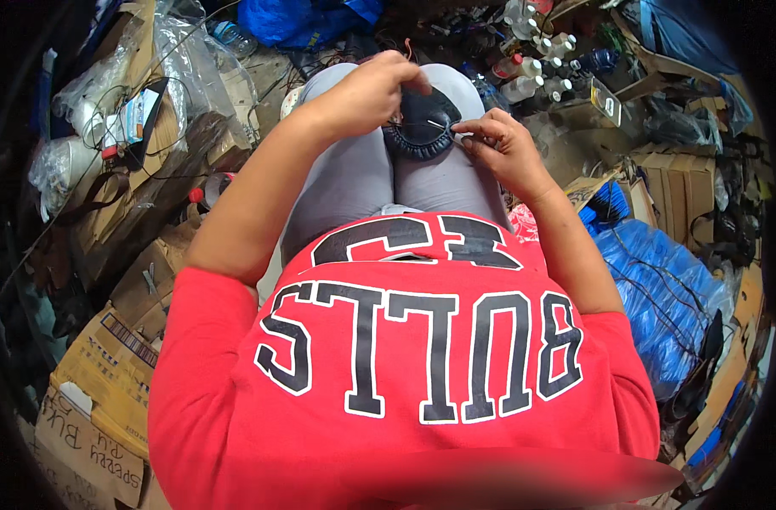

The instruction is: The person is sewing or stitching a black shoe component by hand.

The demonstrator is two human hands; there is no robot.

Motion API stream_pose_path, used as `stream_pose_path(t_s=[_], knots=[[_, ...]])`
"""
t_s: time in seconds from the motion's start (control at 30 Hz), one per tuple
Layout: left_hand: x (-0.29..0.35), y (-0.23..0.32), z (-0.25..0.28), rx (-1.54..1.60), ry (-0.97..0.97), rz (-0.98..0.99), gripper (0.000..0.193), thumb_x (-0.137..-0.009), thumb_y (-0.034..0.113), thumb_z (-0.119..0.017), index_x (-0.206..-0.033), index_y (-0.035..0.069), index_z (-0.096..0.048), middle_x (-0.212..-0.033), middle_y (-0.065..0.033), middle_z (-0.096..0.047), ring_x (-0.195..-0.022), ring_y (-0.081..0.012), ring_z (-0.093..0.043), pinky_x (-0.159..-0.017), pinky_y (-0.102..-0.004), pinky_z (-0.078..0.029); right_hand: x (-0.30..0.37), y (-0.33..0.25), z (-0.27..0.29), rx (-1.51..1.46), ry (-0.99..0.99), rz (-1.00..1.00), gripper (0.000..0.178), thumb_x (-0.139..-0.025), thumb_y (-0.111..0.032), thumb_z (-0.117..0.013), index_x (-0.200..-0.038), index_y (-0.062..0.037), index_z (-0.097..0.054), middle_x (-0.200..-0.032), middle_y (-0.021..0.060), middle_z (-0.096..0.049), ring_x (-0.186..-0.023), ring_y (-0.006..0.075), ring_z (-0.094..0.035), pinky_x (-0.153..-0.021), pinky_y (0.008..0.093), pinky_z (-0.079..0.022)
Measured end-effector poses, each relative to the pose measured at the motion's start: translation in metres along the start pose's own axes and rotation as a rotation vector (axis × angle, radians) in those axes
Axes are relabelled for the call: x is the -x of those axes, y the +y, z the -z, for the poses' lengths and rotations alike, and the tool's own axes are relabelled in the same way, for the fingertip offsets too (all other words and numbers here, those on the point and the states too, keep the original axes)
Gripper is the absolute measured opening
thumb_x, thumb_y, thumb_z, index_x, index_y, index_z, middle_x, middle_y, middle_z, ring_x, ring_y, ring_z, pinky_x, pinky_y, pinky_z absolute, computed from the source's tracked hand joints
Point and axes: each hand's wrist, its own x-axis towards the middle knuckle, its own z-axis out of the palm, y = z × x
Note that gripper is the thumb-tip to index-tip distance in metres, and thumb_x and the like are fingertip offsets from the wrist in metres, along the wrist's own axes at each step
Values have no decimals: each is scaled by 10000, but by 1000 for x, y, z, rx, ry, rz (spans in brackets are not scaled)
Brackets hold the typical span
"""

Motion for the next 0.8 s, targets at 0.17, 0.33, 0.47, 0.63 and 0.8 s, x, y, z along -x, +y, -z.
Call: stream_pose_path(t_s=[0.17, 0.33, 0.47, 0.63, 0.8], knots=[[43, 27, -11, -58, 133, 79, 207, -770, -30, -592, -925, 79, -675, -771, -60, -517, -712, -173, -559, -649, -302, -456, 16, -2, -9, 214, 42, 60, 239, -770, -67, -650, -994, -143, -684, -765, 84, -533, -718, 240, -541, -660, 324, -419], [50, 23, -25, -497, 233, -49, 126, -705, 68, -685, -830, 90, -686, -704, -74, -544, -717, -264, -545, -641, -366, -440, 20, 7, -10, 198, 1, -2, 300, -790, -63, -612, -1059, -182, -672, -790, 58, -514, -782, 219, -514, -723, 331, -406], [35, 11, -27, -294, 244, -38, 169, -705, 48, -697, -858, 118, -707, -720, -60, -531, -727, -222, -531, -640, -336, -433, 8, 24, 3, -74, -106, -123, 343, -773, -14, -577, -1051, -185, -684, -779, 36, -497, -806, 172, -503, -760, 289, -415], [31, 4, -26, -167, 149, -6, 217, -716, 20, -693, -889, 148, -723, -737, -44, -517, -715, -192, -511, -649, -308, -429, -9, 34, 13, -92, -217, -49, 418, -719, 56, -509, -1012, -169, -705, -784, 33, -503, -823, 162, -497, -787, 260, -415], [29, 3, -27, -199, 163, -9, 209, -707, 17, -696, -867, 148, -725, -724, -42, -503, -721, -203, -512, -662, -302, -434, -14, 33, 16, -135, -275, -52, 332, -771, 27, -558, -1003, -156, -709, -802, 33, -506, -825, 162, -499, -779, 255, -416]])
